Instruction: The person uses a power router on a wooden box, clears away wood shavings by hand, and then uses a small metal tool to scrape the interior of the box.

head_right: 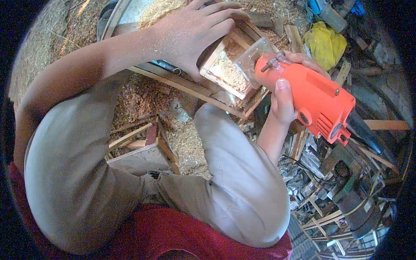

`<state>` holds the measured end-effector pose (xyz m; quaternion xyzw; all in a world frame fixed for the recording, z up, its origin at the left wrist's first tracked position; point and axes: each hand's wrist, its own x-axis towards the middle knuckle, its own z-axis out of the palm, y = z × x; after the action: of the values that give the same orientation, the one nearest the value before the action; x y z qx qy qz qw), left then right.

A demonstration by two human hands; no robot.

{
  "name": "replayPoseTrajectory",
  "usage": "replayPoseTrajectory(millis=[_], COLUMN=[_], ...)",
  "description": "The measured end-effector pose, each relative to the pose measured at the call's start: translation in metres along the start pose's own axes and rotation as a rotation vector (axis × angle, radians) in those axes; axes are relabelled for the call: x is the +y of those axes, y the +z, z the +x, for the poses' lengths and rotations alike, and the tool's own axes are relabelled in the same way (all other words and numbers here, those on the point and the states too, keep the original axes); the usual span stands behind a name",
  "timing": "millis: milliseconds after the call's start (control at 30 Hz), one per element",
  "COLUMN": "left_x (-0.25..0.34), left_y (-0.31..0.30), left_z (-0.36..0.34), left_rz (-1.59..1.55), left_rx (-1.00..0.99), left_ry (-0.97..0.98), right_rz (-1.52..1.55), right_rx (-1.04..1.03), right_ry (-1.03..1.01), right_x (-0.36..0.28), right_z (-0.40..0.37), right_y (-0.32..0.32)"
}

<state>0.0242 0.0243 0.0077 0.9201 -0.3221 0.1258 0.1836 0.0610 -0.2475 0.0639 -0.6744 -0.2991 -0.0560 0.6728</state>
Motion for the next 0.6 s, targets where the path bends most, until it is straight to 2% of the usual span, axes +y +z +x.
replayPoseTrajectory(millis=[67, 200, 600], left_x=[0.004, 0.002, 0.003], left_y=[-0.022, 0.002, -0.004], left_z=[0.001, 0.001, 0.001], left_rz=[-0.107, 0.073, 0.026], left_rx=[-0.099, 0.002, -0.033], left_ry=[-0.021, 0.01, -0.009], right_rz=[-0.004, -0.026, -0.064], right_rx=[-0.006, -0.006, 0.006], right_ry=[-0.012, -0.008, -0.026], right_x=[0.0, -0.001, -0.008], right_z=[0.0, -0.002, -0.012], right_y=[-0.003, -0.006, -0.003])
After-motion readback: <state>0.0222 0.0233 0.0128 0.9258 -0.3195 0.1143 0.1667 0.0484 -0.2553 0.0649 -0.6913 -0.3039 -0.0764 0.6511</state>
